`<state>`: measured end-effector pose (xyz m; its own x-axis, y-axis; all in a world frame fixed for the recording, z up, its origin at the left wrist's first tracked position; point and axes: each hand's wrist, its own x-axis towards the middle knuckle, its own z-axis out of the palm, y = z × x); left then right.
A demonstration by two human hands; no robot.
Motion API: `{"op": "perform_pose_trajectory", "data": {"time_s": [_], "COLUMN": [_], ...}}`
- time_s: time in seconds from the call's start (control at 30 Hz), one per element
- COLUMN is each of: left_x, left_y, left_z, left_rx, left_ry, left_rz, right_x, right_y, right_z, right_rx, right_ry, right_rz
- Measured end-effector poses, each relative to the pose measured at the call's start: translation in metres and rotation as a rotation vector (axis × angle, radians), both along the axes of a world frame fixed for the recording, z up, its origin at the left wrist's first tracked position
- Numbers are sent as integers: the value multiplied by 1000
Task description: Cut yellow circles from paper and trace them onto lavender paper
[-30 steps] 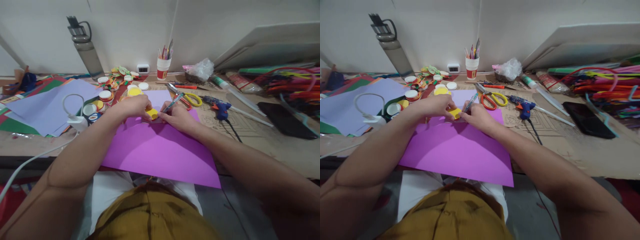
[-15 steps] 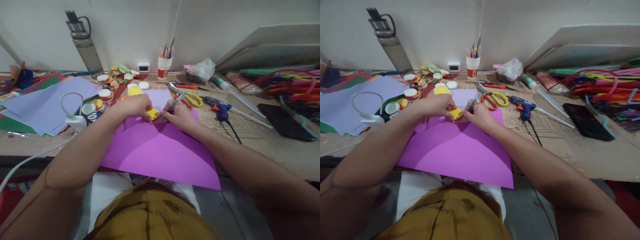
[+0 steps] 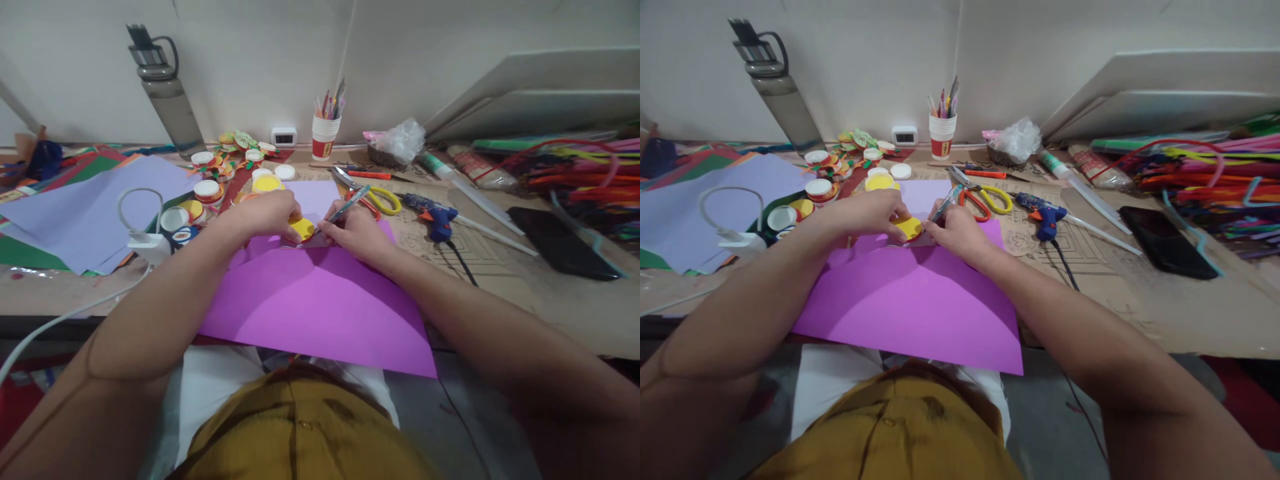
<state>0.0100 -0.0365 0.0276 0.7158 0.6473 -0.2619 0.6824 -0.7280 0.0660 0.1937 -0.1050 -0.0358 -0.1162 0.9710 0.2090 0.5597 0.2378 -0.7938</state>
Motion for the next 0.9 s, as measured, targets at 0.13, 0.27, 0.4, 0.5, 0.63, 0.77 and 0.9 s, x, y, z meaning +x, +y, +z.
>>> {"op": "perform_pose_trajectory", "data": {"time_s": [0.13, 0.27, 0.4, 0.5, 0.63, 0.77, 0.9], "left_x": [0, -1, -1, 0, 0, 0, 0], "left_y": [0, 2, 3, 3, 1, 0, 2], "left_z": [0, -2, -3, -4, -3, -1, -2], "left_rx": [-8, -23, -12, 0, 8, 14, 3], "left_ry": [-10, -20, -16, -12, -11, -8, -5], "left_rz": [11, 16, -6, -7, 8, -2, -4], "right_x": [0, 1, 2, 1, -2, -3, -4], "right_y": [-4, -8, -8, -10, -12, -12, -10], "right_z": [2, 4, 3, 2, 4, 9, 8], "right_rx": [36, 60, 56, 31, 20, 68, 78], "right_ry": [-11, -24, -39, 10, 162, 262, 263], "right_rz": [-5, 11, 25, 38, 48, -28, 13]}}
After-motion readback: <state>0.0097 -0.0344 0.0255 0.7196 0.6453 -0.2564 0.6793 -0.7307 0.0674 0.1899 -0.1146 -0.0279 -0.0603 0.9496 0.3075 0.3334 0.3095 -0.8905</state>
